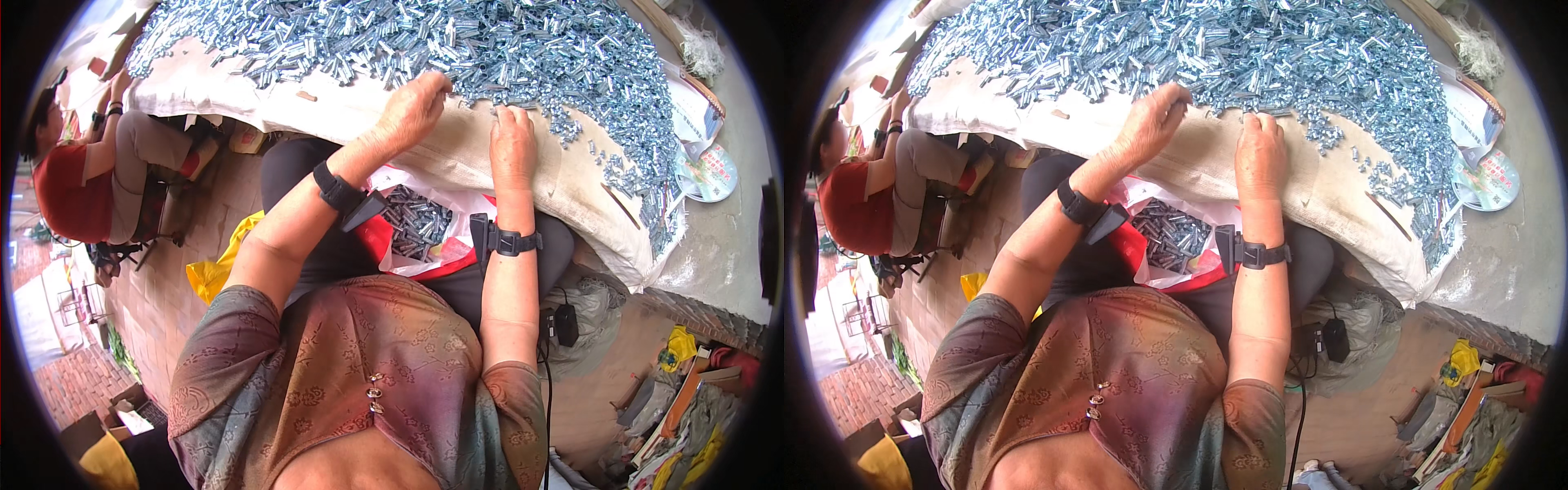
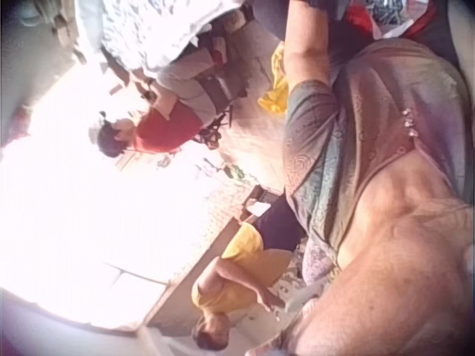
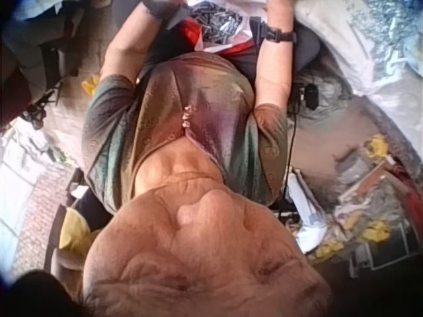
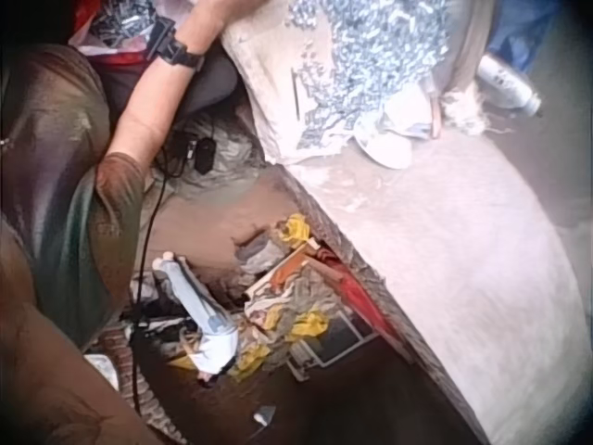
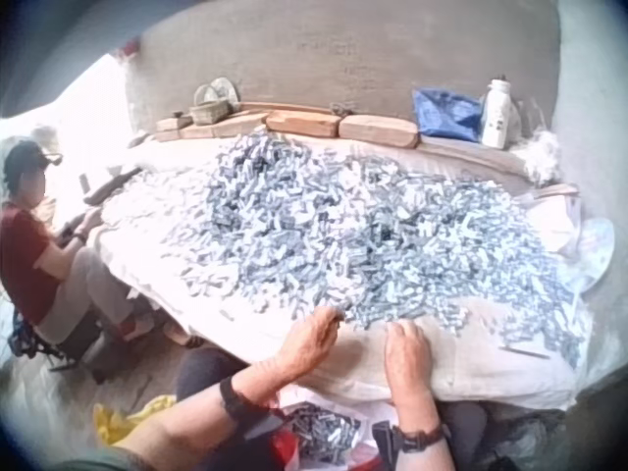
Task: Sorting and inspecting small metal hardware parts from a large pile into a container.
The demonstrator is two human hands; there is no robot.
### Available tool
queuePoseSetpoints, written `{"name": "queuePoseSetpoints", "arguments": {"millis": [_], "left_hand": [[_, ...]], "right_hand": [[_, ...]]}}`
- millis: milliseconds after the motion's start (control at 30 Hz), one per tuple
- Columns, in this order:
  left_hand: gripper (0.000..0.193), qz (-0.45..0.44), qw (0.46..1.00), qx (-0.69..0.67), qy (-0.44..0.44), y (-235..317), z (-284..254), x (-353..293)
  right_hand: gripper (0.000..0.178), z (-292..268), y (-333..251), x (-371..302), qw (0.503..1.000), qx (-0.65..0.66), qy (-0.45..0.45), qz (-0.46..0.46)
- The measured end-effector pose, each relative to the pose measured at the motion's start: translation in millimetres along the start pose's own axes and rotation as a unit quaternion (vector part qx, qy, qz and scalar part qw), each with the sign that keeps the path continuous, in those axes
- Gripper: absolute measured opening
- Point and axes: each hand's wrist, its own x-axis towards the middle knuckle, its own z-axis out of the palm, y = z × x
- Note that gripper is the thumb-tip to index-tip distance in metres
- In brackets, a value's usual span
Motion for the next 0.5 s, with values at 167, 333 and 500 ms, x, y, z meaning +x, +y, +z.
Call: {"name": "queuePoseSetpoints", "arguments": {"millis": [167,333,500], "left_hand": [[0.010,0.025,0.981,0.192,-0.033,-27.6,5.1,34.2],[0.008,0.031,0.962,0.259,-0.077,-33.0,5.2,35.7],[0.009,0.063,0.961,0.218,-0.158,-26.6,-8.5,5.0]], "right_hand": [[0.013,1.8,4.7,4.4,0.999,-0.019,0.028,0.024],[0.016,1.1,5.6,3.2,0.998,0.035,0.049,0.029],[0.018,6.0,0.0,-4.2,0.937,0.323,0.040,0.129]]}}
